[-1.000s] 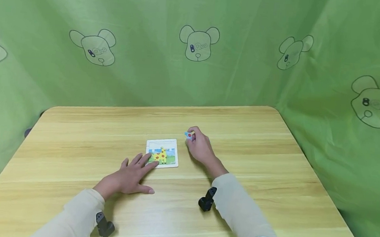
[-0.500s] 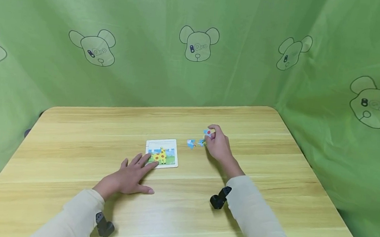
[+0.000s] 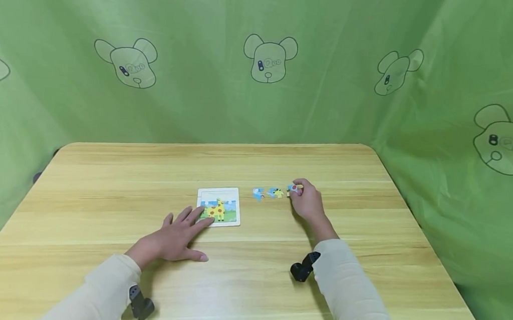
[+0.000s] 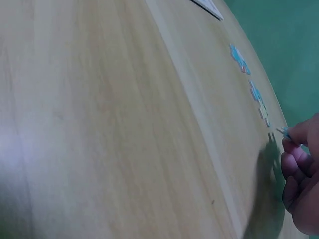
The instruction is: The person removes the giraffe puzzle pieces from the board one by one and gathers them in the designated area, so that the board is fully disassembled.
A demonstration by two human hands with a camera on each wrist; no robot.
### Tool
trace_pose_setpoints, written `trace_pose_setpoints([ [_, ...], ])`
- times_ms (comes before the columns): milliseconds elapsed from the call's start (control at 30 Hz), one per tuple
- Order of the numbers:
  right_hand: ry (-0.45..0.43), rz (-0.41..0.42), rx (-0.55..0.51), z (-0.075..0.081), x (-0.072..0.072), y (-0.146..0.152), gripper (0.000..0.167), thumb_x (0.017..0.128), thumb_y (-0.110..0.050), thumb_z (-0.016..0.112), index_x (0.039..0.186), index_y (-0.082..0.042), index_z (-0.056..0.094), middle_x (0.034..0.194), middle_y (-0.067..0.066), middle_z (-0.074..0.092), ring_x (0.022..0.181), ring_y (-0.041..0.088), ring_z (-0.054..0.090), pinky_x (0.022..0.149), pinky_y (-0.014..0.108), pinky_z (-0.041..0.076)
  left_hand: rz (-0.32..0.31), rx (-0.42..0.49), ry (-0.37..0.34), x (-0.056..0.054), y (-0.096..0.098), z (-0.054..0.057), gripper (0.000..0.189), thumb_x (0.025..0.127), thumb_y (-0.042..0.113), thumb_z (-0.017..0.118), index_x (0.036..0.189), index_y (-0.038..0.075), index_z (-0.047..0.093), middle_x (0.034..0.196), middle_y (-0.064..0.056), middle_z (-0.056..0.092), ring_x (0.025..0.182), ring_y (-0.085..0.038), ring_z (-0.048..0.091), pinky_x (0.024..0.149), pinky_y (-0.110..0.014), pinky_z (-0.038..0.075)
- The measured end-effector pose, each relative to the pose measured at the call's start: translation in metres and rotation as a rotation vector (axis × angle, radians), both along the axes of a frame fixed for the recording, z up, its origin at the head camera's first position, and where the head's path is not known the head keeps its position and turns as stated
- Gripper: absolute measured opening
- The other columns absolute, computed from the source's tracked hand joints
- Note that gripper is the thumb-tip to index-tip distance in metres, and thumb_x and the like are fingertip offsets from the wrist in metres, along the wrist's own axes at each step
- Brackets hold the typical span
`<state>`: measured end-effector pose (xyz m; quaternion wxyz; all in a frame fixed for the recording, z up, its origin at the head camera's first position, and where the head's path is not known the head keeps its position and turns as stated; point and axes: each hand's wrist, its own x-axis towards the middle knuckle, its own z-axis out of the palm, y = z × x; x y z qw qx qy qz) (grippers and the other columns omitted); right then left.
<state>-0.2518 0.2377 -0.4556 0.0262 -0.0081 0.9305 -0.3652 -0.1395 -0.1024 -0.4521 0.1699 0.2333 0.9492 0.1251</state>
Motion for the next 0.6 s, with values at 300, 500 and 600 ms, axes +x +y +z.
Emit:
trace_pose_setpoints([
  [300,-0.007,0.001,0.077,-0.0045,-0.0005,0.0026,0.04,0.095,-0.013,0.051,0.133,0.001,0.048,0.092,0.015,0.06,0.079,0.023,0.054,0.068,0.03,0.045,0.0,-0.004,0.001,-0.0006,-0.0004,-0.0015,0.09,0.077,0.069,0.057,0.15,0.029,0.023,0.159,-0.011,0.007,0.143,-0.041,0.008,0.104,-0.07,0.012],
  [500,0.001,0.002,0.118,-0.007,-0.0025,0.0037,0.042,0.096,-0.015,0.049,0.134,0.001,0.047,0.103,0.02,0.061,0.087,0.028,0.056,0.076,0.038,0.047,0.001,-0.007,0.0,-0.0008,-0.0005,-0.0017,0.09,0.077,0.069,0.057,0.15,0.029,0.023,0.159,-0.01,0.007,0.143,-0.041,0.008,0.104,-0.07,0.012],
  [600,0.015,0.005,0.128,-0.0086,-0.0026,0.0036,0.043,0.095,-0.016,0.051,0.134,0.002,0.048,0.102,0.021,0.061,0.088,0.029,0.056,0.078,0.04,0.047,-0.001,-0.006,0.002,-0.001,-0.0006,-0.0018,0.09,0.077,0.069,0.057,0.15,0.029,0.023,0.159,-0.01,0.007,0.143,-0.041,0.008,0.104,-0.07,0.012],
])
